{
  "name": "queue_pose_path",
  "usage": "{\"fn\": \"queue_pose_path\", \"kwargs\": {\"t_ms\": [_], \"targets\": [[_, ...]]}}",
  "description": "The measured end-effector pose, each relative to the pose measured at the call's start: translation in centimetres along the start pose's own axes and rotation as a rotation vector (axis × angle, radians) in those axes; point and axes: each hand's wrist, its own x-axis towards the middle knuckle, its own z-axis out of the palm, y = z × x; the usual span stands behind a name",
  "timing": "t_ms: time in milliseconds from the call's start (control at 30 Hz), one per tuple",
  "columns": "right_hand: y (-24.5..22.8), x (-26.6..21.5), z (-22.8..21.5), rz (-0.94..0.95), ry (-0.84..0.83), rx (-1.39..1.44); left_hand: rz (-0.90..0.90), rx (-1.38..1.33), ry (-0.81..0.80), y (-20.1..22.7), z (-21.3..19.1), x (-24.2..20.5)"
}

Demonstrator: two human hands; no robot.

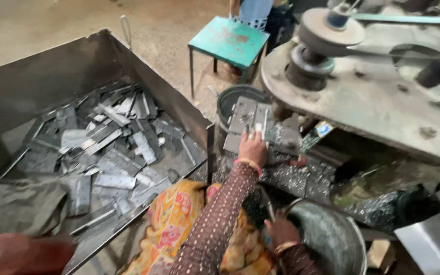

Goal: The person sits on the floor and repeatedly picks up metal plates from a bin, places them into a press machine, and operates the lever to process them. The person then removes the processed plates and places them back into the bin.

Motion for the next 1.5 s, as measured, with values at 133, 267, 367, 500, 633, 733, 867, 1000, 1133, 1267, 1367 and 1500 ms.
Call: {"fn": "queue_pose_path", "kwargs": {"t_ms": [133, 267, 367, 500, 633, 733, 867, 1000, 1133, 1267, 1367, 1500], "targets": [[-0.6, 3.8, -5.8, 0.003, -0.19, 0.005, 0.028, 0.136, -0.313, -0.3, -1.7, 1.8], [-1.8, 3.6, -10.3, -0.042, -0.303, -0.044, -0.047, 0.048, -0.339, -1.2, -1.2, 4.1], [-2.7, -0.5, -7.3, 0.081, -0.286, 0.044, -0.034, 0.012, -0.322, -1.9, 0.1, 5.1], [-2.4, -0.5, -3.9, 0.006, -0.076, 0.056, -0.034, 0.052, -0.257, -2.6, 0.8, 5.0], [-3.2, 0.9, -9.6, -0.022, -0.17, 0.122, -0.063, -0.008, -0.411, -2.3, -1.5, 4.9], [-6.5, -0.8, -16.5, 0.097, -0.019, 0.175, 0.04, 0.124, -0.503, -0.8, -4.1, 1.6], [-9.6, -3.3, -20.3, -0.141, 0.63, 0.346, 0.121, 0.179, -0.135, 1.9, -6.6, -6.6], [-9.6, -4.0, -20.3, -0.161, 0.708, 0.602, 0.22, 0.16, 0.015, 0.8, -8.5, -10.1], [-9.5, -4.3, -19.9, -0.204, 0.829, 0.663, 0.335, -0.069, 0.154, -0.8, -9.6, -8.9], [-9.6, -4.3, -19.8, -0.232, 0.907, 0.558, 0.243, -0.351, 0.303, -0.3, -9.6, -6.4], [-9.4, -3.8, -19.9, -0.062, 0.629, 0.764, 0.208, -0.141, 0.388, 1.1, -8.5, -4.0], [-9.2, -4.1, -19.7, -0.183, 0.751, 0.628, 0.076, 0.092, -0.177, 1.4, -7.6, -4.1]]}}
